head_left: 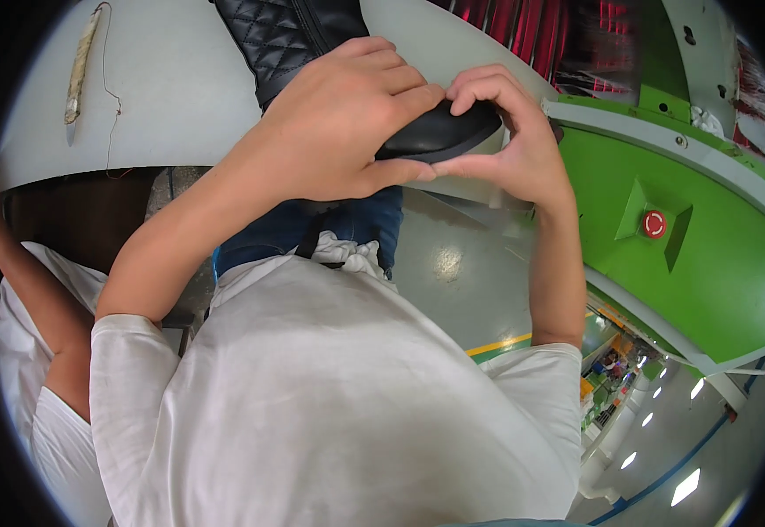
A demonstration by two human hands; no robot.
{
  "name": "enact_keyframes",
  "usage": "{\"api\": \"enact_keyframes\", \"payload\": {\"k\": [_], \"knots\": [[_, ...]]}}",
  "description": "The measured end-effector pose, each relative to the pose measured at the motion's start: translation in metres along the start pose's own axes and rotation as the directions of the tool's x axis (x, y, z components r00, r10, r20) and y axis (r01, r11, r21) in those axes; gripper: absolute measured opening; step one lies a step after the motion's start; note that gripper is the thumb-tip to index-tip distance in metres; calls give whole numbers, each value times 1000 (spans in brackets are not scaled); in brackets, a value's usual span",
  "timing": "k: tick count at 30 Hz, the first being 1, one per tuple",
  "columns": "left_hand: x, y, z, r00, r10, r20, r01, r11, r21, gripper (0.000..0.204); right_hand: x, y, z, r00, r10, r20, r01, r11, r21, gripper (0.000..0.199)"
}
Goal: Inspecting and assembling leather boots on an industrial production line.
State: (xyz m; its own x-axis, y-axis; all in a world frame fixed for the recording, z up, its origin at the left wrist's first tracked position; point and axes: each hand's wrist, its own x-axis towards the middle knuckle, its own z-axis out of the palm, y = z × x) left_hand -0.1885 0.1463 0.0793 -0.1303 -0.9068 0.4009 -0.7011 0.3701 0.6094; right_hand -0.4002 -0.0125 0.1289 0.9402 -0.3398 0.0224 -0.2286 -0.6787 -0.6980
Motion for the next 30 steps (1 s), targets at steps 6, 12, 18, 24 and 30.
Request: {"api": "enact_keyframes", "payload": {"k": [6, 12, 18, 24, 30], "knots": [[-1, 2, -3, 1000, 16, -24, -16, 1000, -13, 64, 0, 31, 9, 999, 15, 41, -27, 946, 323, 62], [1, 2, -4, 1000, 27, -14, -27, 1000, 10, 66, -3, 47, 16, 999, 7, 50, -33, 842, 539, 63], [-2, 6, -14, 998, 53, -27, -55, 996, -74, 65, -9, -14, 8, 960, -98, -261, 163, 958, 238, 65], [-52, 42, 11, 808, -18, -589, -133, 968, -212, 78, 21, -132, 31, 784, -424, -453, 437, 896, -81, 81], [-129, 28, -5, 671, -432, -603, 273, 899, -341, 109, -3, -71, 34, 914, -222, -339, 261, 962, 76, 88]]}}
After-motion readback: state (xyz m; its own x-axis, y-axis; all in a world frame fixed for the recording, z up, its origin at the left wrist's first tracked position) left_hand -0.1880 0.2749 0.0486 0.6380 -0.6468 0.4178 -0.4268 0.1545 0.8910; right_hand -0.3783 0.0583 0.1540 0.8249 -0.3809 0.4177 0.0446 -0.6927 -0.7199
